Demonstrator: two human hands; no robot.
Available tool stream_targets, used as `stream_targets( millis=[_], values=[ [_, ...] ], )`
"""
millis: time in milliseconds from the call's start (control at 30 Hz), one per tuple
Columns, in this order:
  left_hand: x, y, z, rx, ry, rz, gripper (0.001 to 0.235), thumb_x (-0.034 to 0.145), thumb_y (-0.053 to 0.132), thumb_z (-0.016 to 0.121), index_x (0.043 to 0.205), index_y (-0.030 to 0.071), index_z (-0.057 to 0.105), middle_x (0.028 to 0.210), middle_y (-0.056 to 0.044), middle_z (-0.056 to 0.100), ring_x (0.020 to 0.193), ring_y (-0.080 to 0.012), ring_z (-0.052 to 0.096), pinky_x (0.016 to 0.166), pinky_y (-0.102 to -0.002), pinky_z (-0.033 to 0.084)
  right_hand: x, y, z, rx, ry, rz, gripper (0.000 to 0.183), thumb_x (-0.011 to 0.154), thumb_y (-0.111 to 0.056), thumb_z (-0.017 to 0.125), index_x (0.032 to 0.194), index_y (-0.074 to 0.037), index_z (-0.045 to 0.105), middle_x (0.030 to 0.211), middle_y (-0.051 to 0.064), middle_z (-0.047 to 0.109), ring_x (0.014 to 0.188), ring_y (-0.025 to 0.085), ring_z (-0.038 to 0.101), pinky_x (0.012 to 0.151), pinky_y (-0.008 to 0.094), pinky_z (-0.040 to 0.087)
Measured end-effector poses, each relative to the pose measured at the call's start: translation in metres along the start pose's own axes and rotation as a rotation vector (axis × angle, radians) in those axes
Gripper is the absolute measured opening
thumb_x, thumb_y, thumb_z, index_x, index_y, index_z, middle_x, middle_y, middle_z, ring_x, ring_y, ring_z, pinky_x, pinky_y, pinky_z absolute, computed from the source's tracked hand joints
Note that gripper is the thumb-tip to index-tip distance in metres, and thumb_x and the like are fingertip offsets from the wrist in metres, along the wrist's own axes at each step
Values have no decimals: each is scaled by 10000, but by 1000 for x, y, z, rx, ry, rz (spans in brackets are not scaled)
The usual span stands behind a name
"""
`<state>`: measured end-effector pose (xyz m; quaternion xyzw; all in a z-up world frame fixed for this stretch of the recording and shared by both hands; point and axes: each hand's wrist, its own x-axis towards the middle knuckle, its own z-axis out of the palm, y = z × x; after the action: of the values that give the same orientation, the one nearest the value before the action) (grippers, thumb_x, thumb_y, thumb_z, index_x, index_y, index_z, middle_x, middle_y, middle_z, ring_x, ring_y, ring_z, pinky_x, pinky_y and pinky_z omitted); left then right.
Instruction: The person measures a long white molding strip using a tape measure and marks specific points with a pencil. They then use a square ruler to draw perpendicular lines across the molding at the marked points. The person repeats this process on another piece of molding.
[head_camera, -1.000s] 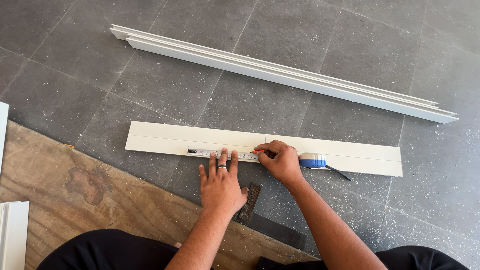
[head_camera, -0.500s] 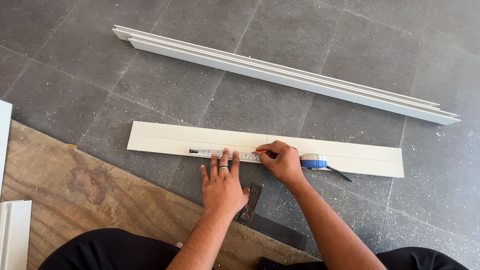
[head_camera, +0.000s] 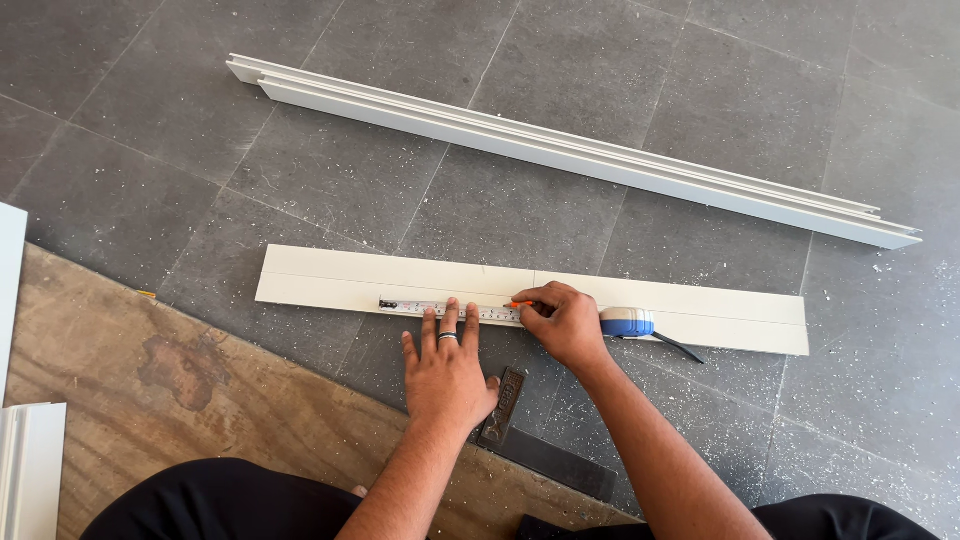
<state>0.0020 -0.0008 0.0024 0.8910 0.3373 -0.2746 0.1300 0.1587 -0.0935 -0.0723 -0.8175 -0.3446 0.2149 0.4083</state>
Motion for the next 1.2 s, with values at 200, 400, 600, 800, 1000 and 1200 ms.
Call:
stream_targets(
  millis=[200, 400, 600, 800, 1000, 1200],
  values=[
    [0, 0, -1, 8, -10, -1, 1060, 885, 512, 747, 1631, 181, 70, 1694, -133, 83, 1558, -357, 92, 1242, -605, 137, 3, -6, -5, 351, 49, 310, 235, 938, -116, 683, 1149, -68, 774, 818, 61, 735, 537, 83, 580, 504, 249, 500],
    [-2, 1, -1, 17, -22, 2, 1091, 888, 500, 756, 1639, 167, 38, 1708, -136, 49, 1561, -364, 81, 1240, -610, 127, -7, -15, -14, 567, 254, 318, 234, 977, -103, 596, 1187, -76, 694, 982, 21, 747, 757, 35, 667, 587, 247, 604],
    [-2, -2, 2, 14, 0, 5, 1084, 890, 499, 752, 1641, 193, 32, 1717, -114, 31, 1568, -346, 79, 1251, -605, 118, -43, -8, -29, -25, 315, 53, 213, 1021, -105, 590, 1167, -94, 746, 1099, 63, 769, 949, 169, 745, 828, 327, 593],
    [-1, -3, 8, 10, 26, 11, 1064, 895, 502, 737, 1644, 203, 42, 1722, -93, 40, 1573, -334, 81, 1254, -596, 135, -72, -3, -58, -907, 274, -21, 409, 846, -319, 737, 1225, -165, 721, 1208, 53, 734, 1147, 248, 615, 1070, 579, 398],
    [-2, -5, 18, 17, 129, 23, 1025, 896, 510, 724, 1644, 199, 96, 1714, -92, 103, 1567, -335, 109, 1253, -594, 139, -85, 15, -61, -759, 162, -43, 399, 865, -320, 746, 1207, -125, 684, 1215, 68, 694, 1180, 255, 618, 963, 446, 519],
    [-20, -7, 34, 8, 291, 104, 768, 936, 414, 678, 1565, 168, 312, 1609, -152, 315, 1496, -319, 273, 1210, -620, 174, -119, 1, -65, -605, 142, 103, 287, 817, -206, 716, 1095, -133, 724, 1126, 48, 722, 1125, 253, 644, 971, 474, 517]
  ],
)
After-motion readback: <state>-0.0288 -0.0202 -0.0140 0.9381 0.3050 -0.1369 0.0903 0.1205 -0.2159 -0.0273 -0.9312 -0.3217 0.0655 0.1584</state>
